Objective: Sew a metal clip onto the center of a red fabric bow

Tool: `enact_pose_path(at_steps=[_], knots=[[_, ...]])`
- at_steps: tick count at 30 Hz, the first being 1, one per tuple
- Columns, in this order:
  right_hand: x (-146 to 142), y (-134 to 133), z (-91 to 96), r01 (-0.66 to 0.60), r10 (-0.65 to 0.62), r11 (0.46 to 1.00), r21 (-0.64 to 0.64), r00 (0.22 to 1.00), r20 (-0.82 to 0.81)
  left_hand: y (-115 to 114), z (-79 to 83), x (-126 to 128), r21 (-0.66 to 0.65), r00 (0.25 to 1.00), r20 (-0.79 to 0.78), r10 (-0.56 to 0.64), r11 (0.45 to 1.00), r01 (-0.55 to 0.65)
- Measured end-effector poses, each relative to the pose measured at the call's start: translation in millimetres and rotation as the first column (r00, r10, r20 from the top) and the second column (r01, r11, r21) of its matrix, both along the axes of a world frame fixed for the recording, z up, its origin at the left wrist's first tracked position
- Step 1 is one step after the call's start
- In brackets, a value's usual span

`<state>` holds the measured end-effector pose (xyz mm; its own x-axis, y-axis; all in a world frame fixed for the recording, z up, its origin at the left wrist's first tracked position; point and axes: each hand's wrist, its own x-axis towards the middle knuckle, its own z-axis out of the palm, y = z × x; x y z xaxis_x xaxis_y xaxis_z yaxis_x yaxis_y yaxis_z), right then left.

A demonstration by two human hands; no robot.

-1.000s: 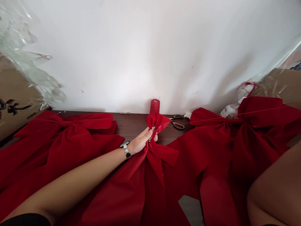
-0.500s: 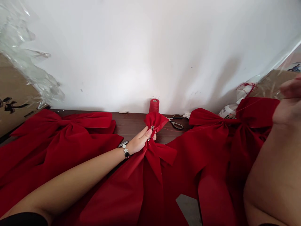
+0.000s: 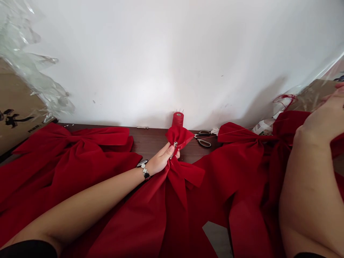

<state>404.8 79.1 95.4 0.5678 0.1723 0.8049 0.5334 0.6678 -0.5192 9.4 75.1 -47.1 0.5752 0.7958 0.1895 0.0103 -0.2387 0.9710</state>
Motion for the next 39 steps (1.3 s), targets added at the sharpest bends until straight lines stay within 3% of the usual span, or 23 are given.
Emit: enact_pose_path(at_steps=[2,3,6,9,10,11,13,14,15,16,20,25,30,33,39], knots=[[-15,1,0.0,0.135,-0.142,0.983,0.128,0.988,0.054,0,-0.5,0,0.013,1.000,-0.019,0.010,1.000,-0.009],[-24,2,0.3,0.128,-0.139,0.981,0.146,0.988,0.067,-1,-0.5,0,0.013,1.000,-0.019,0.020,1.000,-0.020],[-59,-2,1.5,-0.074,0.073,0.995,0.064,0.997,0.022,-1,0.4,0,-0.002,0.999,0.006,0.041,0.999,-0.041],[-98,-15,-0.2,-0.290,0.306,0.944,-0.155,0.947,0.093,-1,0.4,0,-0.012,0.999,0.031,0.038,0.999,-0.038],[-111,-19,-2.4,-0.380,0.428,0.877,-0.296,0.896,0.117,-1,-0.1,-1,-0.018,0.999,0.037,0.034,0.999,-0.033],[-122,-23,-5.7,-0.461,0.581,0.736,-0.495,0.806,0.113,-1,-0.7,-1,-0.025,0.999,0.042,0.029,0.999,-0.028],[-142,-27,-15.7,-0.507,0.831,0.323,-0.799,0.556,-0.017,0,-2.0,-1,-0.040,0.998,0.060,0.021,0.999,-0.019],[-150,-27,-22.2,-0.473,0.876,0.166,-0.865,0.474,-0.091,0,-2.4,-2,-0.047,0.998,0.068,0.018,0.999,-0.014],[-158,-26,-29.2,-0.432,0.891,0.064,-0.900,0.432,-0.144,0,-2.6,-2,-0.050,0.997,0.071,0.014,0.999,-0.010],[-164,-24,-36.2,-0.396,0.892,0.014,-0.918,0.420,-0.168,0,-2.7,-2,-0.048,0.997,0.071,0.011,0.999,-0.007],[-178,-15,-56.0,-0.327,0.875,0.005,-0.945,0.458,-0.154,-1,-3.3,-1,-0.002,0.999,0.040,-0.004,1.000,0.004],[-177,-7,-63.0,-0.356,0.885,-0.106,-0.929,0.392,-0.251,-1,-5.7,-2,0.023,0.999,0.036,-0.021,1.000,0.020],[-179,-2,-72.6,-0.378,0.870,-0.133,-0.916,0.399,-0.291,-3,-5.2,-2,0.063,1.000,0.016,-0.024,0.998,0.023],[-184,-4,-75.4,-0.423,0.897,-0.102,-0.900,0.351,-0.267,-4,-4.3,-2,0.104,1.000,-0.013,-0.021,0.994,0.022],[-186,-8,-75.6,-0.446,0.924,0.059,-0.893,0.363,-0.121,-5,-3.2,-2,0.171,0.998,-0.061,-0.001,0.985,0.011]])
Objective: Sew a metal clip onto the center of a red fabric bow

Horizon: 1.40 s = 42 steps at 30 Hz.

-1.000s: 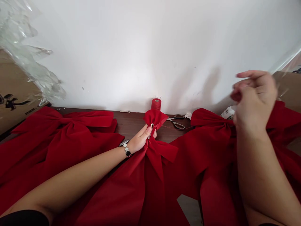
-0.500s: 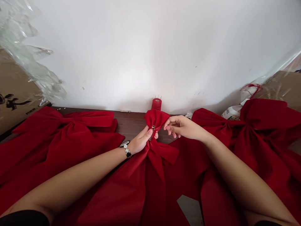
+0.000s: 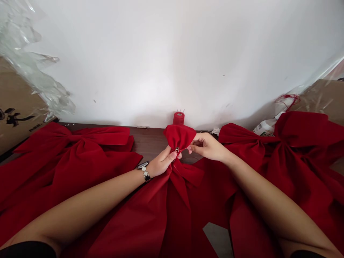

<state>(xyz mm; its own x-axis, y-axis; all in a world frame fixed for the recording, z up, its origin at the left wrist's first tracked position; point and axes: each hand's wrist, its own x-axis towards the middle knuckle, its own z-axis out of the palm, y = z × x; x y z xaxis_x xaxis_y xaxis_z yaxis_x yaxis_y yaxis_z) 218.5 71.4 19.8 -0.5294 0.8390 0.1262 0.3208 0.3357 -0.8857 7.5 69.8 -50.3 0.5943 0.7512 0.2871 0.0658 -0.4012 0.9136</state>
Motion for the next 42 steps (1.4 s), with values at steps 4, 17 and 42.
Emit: enact_pose_path(at_steps=[4,17,42], knots=[[1,2,-2.3,0.004,-0.005,0.999,0.041,1.000,0.028,0,0.7,0,0.024,1.000,-0.013,-0.005,1.000,0.005],[-2,1,-9.3,-0.028,0.023,0.987,0.156,0.999,0.034,1,0.4,0,0.088,1.000,-0.031,-0.003,0.996,0.005],[-4,6,-22.0,0.041,-0.055,0.975,0.220,0.997,0.061,2,3.4,1,-0.010,0.997,-0.048,0.061,0.998,-0.062]])
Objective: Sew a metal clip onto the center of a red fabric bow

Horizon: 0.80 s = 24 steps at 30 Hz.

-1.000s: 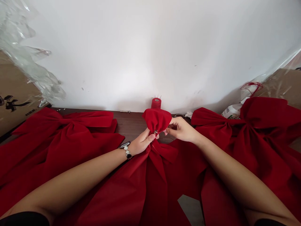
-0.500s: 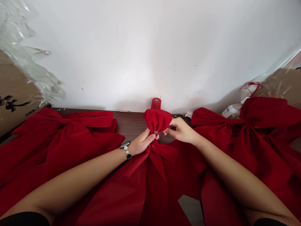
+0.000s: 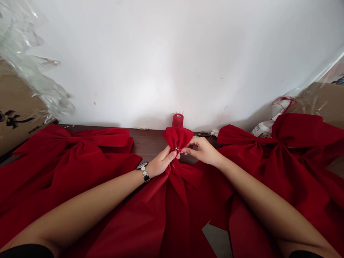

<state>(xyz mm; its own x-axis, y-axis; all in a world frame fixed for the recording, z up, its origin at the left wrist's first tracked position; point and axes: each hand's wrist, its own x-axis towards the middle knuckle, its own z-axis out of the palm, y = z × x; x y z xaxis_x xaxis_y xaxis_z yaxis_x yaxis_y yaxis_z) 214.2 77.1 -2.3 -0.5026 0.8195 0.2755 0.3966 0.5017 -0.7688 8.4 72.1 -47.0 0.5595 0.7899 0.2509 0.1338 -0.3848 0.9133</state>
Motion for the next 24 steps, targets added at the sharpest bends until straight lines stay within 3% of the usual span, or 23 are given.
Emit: enact_pose_path(at_steps=[3,7,11,16,24], knots=[[-4,-4,-1.4,0.078,-0.080,0.994,0.070,0.997,0.023,1,-1.2,0,-0.011,1.000,-0.004,-0.007,1.000,0.007],[-4,-2,-1.9,0.116,-0.116,0.992,0.042,0.993,-0.018,2,-2.6,0,-0.023,1.000,-0.008,0.021,1.000,-0.021],[3,5,2.2,0.087,-0.086,0.996,0.023,0.996,-0.031,0,-2.1,0,-0.036,0.999,-0.005,0.041,0.999,-0.041],[5,7,6.2,0.003,-0.018,0.992,-0.124,0.993,-0.117,-1,-1.1,0,-0.027,0.999,0.002,0.048,0.998,-0.048],[2,6,7.5,-0.005,-0.031,0.977,-0.211,0.985,-0.170,1,-1.8,-1,-0.015,0.999,-0.008,0.046,0.999,-0.046]])
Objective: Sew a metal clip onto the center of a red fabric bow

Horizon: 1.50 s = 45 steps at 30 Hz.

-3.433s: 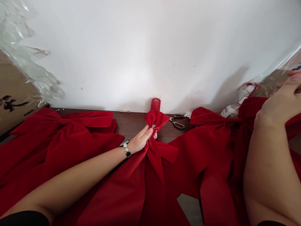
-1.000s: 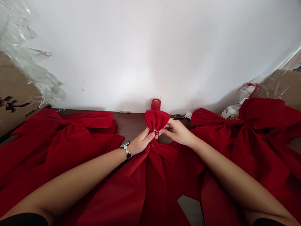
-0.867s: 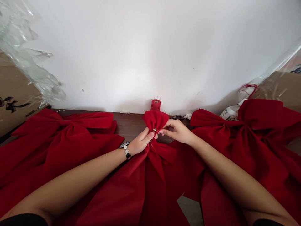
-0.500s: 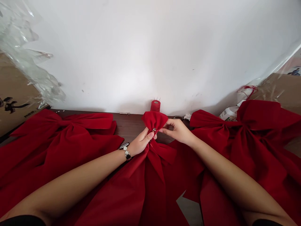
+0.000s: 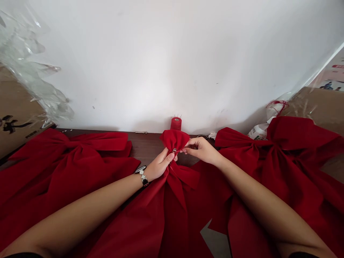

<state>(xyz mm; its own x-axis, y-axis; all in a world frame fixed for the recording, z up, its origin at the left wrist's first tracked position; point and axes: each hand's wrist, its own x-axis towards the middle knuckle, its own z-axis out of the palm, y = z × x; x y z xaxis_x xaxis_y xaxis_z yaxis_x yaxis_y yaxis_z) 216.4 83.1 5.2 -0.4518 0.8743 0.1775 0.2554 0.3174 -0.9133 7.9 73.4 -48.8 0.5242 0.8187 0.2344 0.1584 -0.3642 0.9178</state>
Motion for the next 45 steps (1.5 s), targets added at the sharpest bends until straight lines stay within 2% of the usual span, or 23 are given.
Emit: enact_pose_path(at_steps=[6,8,10,11,12,13,14,15,16,18,20,21,24,25,27,30,33,36,38,42,45], knots=[[-2,-4,3.4,-0.061,0.053,0.995,-0.083,0.994,-0.093,1,1.4,0,0.009,1.000,-0.027,0.009,1.000,-0.009],[0,-5,5.6,-0.082,0.076,0.994,-0.078,0.995,-0.072,1,1.8,0,0.012,0.999,-0.033,0.017,1.000,-0.017],[2,-5,7.6,-0.024,0.023,1.000,0.014,0.998,0.053,1,2.4,0,0.004,0.999,-0.033,0.024,1.000,-0.024],[3,-6,8.3,0.056,-0.069,0.993,0.107,0.990,0.126,1,2.7,1,-0.002,0.999,-0.034,0.026,1.000,-0.027],[4,-6,8.9,0.154,-0.195,0.962,0.227,0.965,0.174,1,3.1,1,-0.007,0.999,-0.037,0.029,1.000,-0.029],[5,-8,9.4,0.244,-0.323,0.903,0.354,0.928,0.186,1,3.5,2,-0.009,0.999,-0.042,0.031,0.999,-0.032],[5,-9,9.6,0.299,-0.417,0.830,0.470,0.893,0.169,2,3.7,3,-0.010,0.998,-0.049,0.030,0.999,-0.030],[4,-11,9.7,0.301,-0.454,0.765,0.569,0.879,0.145,2,3.9,3,-0.010,0.998,-0.055,0.024,1.000,-0.024],[3,-13,9.6,0.249,-0.437,0.718,0.651,0.888,0.143,3,3.9,4,-0.008,0.998,-0.060,0.014,1.000,-0.014],[-1,-16,8.1,0.037,-0.324,0.662,0.749,0.915,0.241,5,3.4,5,0.004,0.998,-0.057,-0.005,1.000,0.006],[-5,-17,5.2,-0.135,-0.249,0.630,0.765,0.898,0.364,6,2.7,6,0.022,0.998,-0.058,-0.021,1.000,0.022],[-7,-17,3.4,-0.175,-0.236,0.625,0.760,0.887,0.398,7,2.4,6,0.028,0.997,-0.067,-0.025,0.999,0.027],[-10,-16,-0.4,-0.158,-0.207,0.646,0.746,0.905,0.371,7,2.6,6,0.029,0.993,-0.107,-0.043,0.999,0.046],[-10,-16,-0.4,-0.134,-0.179,0.670,0.731,0.926,0.334,6,3.0,6,0.029,0.993,-0.112,-0.045,0.998,0.049],[-10,-17,1.5,-0.053,-0.117,0.755,0.654,0.970,0.214,5,3.8,6,0.024,0.993,-0.108,-0.048,0.998,0.050],[-9,-18,8.0,0.075,-0.064,0.907,0.415,0.997,-0.041,5,4.4,4,-0.002,0.995,-0.096,-0.034,0.999,0.034],[-4,-16,16.1,0.082,-0.032,0.982,0.168,0.959,-0.280,5,3.5,3,-0.035,0.996,-0.083,-0.017,0.999,0.014],[0,-19,27.0,0.024,-0.012,0.999,0.023,0.912,-0.411,7,0.9,2,-0.065,0.997,-0.076,-0.006,0.998,0.001],[-2,-30,36.0,-0.038,0.040,0.999,0.013,0.918,-0.394,8,-0.9,3,-0.077,0.998,-0.064,0.001,0.997,-0.006],[-26,-71,46.3,-0.226,0.254,0.960,0.165,0.953,-0.167,8,-1.1,3,-0.078,0.999,0.017,-0.030,0.996,0.031],[-54,-98,40.2,-0.436,0.445,0.864,0.251,0.895,0.022,6,1.4,4,-0.106,0.996,0.069,-0.049,0.993,0.056]])
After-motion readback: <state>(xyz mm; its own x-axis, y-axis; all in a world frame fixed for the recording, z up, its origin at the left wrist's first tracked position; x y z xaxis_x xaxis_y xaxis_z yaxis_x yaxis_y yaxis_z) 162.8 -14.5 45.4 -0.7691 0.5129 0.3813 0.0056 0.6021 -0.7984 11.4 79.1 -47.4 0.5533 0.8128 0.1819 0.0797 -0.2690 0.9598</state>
